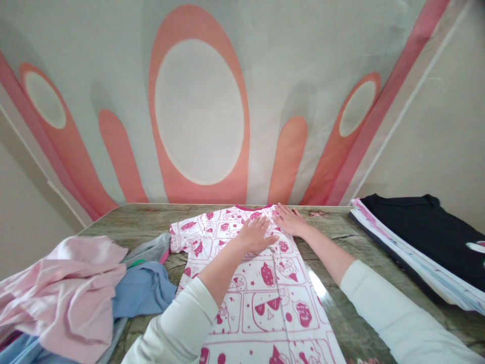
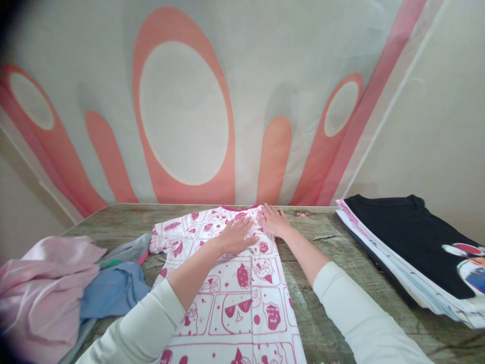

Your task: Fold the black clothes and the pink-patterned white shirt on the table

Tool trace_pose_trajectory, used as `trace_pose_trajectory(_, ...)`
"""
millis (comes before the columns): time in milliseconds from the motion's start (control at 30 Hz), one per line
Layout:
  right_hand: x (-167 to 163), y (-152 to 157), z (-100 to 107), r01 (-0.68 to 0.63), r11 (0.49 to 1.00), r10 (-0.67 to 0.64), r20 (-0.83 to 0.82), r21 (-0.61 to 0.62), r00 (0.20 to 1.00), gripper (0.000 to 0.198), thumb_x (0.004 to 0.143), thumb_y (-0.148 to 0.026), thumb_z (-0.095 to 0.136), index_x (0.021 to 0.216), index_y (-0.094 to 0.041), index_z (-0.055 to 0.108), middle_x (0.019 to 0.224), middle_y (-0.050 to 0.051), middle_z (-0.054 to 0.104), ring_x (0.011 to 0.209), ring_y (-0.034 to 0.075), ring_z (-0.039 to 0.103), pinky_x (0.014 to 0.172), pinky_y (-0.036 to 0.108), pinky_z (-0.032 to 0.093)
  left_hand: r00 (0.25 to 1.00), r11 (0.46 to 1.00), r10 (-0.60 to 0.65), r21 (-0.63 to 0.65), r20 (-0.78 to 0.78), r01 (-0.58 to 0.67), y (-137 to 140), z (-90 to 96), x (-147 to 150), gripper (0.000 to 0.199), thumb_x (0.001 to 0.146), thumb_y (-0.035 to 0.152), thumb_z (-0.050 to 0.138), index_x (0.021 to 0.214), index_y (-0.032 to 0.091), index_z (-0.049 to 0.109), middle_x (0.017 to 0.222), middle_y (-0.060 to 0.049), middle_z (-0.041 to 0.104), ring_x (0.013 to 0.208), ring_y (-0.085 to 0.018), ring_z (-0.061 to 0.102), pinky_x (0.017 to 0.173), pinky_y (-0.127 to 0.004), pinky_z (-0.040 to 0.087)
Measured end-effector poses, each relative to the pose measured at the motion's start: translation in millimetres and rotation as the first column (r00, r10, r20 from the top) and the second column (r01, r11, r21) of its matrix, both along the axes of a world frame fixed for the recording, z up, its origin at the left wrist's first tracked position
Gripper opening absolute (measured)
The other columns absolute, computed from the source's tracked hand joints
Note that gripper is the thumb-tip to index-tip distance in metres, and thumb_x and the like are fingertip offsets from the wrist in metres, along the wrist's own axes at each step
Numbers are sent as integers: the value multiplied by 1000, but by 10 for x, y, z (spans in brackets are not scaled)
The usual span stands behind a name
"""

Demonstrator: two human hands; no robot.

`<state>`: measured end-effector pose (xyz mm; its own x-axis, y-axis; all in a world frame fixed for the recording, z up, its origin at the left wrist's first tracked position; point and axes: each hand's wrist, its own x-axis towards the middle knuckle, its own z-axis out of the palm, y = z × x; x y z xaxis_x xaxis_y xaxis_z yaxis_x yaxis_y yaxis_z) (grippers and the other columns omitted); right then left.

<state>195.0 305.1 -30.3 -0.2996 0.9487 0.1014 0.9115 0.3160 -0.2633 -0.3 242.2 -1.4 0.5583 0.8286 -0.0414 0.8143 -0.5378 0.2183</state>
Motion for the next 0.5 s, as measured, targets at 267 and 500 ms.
trace_pose_trajectory(267, -13, -130, 8, 42, 970, -38, -21, 240, 999, 53, 91, -37, 29, 138, -12, 33, 146, 11, 26, 134, 23, 19, 109, 43, 9, 1000, 1000, -10, 20, -25, 10, 43, 15, -98, 58, 90, 55, 24, 141, 29, 21, 150, -2, 12, 137, -25, 5, 106, -53, 6)
trace_pose_trajectory(500, -38, -209, 28, -107, 991, 105, 26, 83, 994, 55, 92, -42, 25, 138, -13, 34, 144, 11, 30, 133, 21, 24, 108, 39, 17, 1000, 1000, -9, 26, -1, 9, 51, 5, -92, 61, 88, 58, 27, 141, 27, 23, 150, -4, 15, 137, -25, 4, 107, -51, 4)
